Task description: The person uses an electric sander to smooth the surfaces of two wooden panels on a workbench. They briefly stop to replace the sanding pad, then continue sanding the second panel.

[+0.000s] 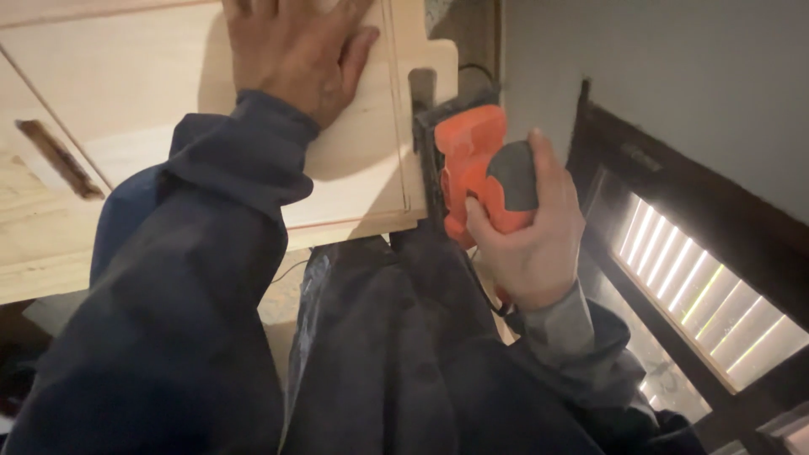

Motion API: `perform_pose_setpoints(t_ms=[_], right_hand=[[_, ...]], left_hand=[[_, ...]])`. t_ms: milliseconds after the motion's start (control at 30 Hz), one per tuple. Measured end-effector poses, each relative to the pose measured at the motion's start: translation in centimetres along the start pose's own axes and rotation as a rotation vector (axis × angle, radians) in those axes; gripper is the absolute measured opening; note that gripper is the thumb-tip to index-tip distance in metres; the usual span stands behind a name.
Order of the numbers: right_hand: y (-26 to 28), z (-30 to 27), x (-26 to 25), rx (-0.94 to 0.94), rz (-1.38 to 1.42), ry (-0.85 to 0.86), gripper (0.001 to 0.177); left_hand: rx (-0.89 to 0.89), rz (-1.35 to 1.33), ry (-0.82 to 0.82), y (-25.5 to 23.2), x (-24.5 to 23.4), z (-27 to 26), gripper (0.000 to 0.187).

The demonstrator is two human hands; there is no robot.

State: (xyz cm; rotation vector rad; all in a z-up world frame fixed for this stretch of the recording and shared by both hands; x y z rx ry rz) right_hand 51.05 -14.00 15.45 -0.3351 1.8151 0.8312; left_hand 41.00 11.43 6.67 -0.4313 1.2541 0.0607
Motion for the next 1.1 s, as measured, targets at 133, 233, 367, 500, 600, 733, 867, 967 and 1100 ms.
perform_pose_setpoints(t_ms=[133, 233, 367, 500, 600, 733, 867, 967, 1100], right_hand=[[1.2, 3.3, -1.1, 0.032, 0.045, 0.074, 0.082], [1.4, 6.1, -1.5, -0.107, 0.043, 0.012, 0.083], [1.6, 7.0, -2.0, -0.089, 0.092, -0.013, 0.081], [0.4, 2.9, -0.9, -0.021, 0.116, 0.085, 0.085], [-1.6, -1.2, 0.9, -0.018, 0.111, 0.027, 0.082], [-4.8, -3.7, 1.5, 0.055, 0.212, 0.026, 0.086], [-9.8, -6.6, 0.9, 0.44, 0.413, 0.28, 0.088], [-11.9, -10.5, 2.4, 0.608, 1.025, 0.35, 0.066], [-18.9, -15.0, 9.8, 0.653, 0.775, 0.555, 0.075]], left_hand=[[-0.015, 0.019, 0.034, 0.2, 0.7, -0.4, 0.039], [-0.012, 0.007, 0.062, 0.3, 0.9, -0.2, 0.043], [0.006, -0.032, 0.015, 0.1, 0.6, -0.2, 0.036], [0.004, -0.07, 0.054, -0.1, -0.2, 0.8, 0.044], [-0.019, -0.063, 0.082, -0.2, -0.1, 0.7, 0.047], [-0.001, -0.034, 0.027, 0.1, 1.2, 0.4, 0.046], [-0.309, -0.056, 0.256, -3.2, 3.0, -0.8, 0.055], [-0.183, 0.175, -0.041, -9.3, 5.6, -6.4, 0.048], [-0.07, -0.22, -0.132, -14.1, 7.3, -11.7, 0.048]])
Point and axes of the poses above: each hand's wrist, its own z-axis towards the middle knuckle, its own x-axis out of the palm, y = z × x, the point moved 5 cm from there along z, towards the middle knuckle, and after that the axes turned 12 degrees about -z, right-handed, at the moved point
